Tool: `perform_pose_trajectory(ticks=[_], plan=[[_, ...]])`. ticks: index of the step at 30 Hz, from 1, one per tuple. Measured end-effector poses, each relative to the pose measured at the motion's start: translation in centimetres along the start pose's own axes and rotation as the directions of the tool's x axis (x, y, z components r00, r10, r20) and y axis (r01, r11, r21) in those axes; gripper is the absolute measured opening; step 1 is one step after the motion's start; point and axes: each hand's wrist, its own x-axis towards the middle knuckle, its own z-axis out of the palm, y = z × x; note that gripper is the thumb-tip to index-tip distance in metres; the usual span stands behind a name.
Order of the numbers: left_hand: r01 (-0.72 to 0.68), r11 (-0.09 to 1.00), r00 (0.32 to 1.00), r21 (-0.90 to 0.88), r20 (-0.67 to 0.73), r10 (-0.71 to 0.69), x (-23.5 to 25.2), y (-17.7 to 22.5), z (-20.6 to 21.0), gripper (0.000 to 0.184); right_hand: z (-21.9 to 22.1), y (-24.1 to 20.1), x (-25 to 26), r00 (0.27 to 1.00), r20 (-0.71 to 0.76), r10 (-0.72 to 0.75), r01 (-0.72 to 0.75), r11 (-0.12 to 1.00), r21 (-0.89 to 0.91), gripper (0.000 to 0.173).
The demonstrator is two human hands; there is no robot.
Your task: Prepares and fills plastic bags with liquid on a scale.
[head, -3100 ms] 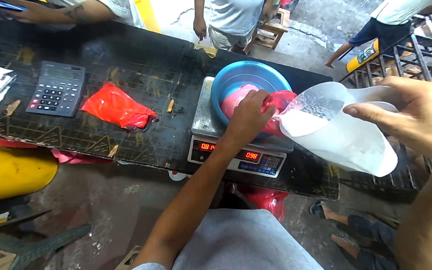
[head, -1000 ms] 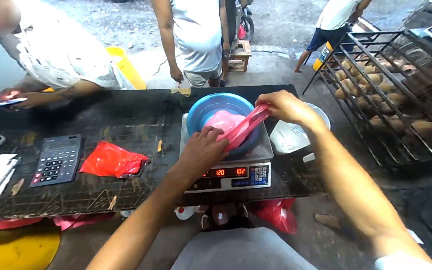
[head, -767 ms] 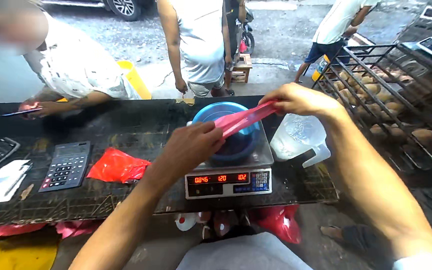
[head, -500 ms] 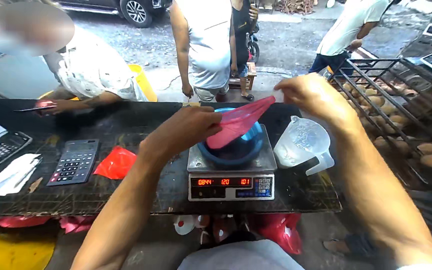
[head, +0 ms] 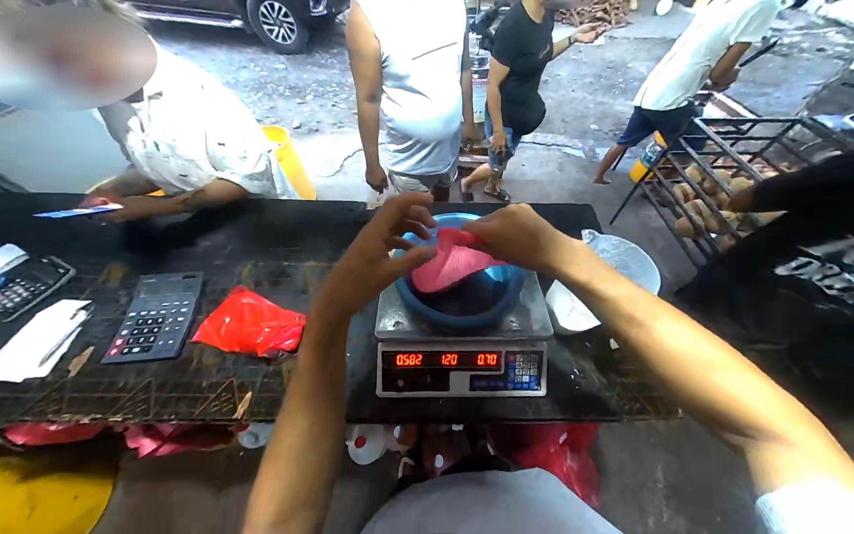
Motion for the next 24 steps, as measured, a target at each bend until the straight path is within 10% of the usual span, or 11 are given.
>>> perform_pose_trajectory(ticks=[2,6,10,24], plan=[[0.155,0.985,0.986,0.08,0.047,-0.159,-0.3,-3.6,2.2,0.085,-1.1,0.7,1.1,0.999,-0.012,0.04,-0.04,0.999,-0.006,0.017],[0.269,0.843,0.949,0.466,0.02,-0.313,-0.4,-10.2,6.5,0.069,-3.3,1.2,4.1,0.997,0.001,0.072,-0.072,0.997,0.005,0.032],[0.205,0.862,0.965,0.465,0.049,-0.256,0.0,-10.2,5.9,0.036,-5.5,1.8,5.2,0.994,0.023,0.107,-0.107,0.994,-0.009,0.038],[-0.137,0.919,0.982,0.371,0.172,0.077,2.0,-10.6,2.0,0.027,-10.9,5.2,-3.2,0.917,-0.033,0.399,-0.4,0.916,-0.041,0.047]])
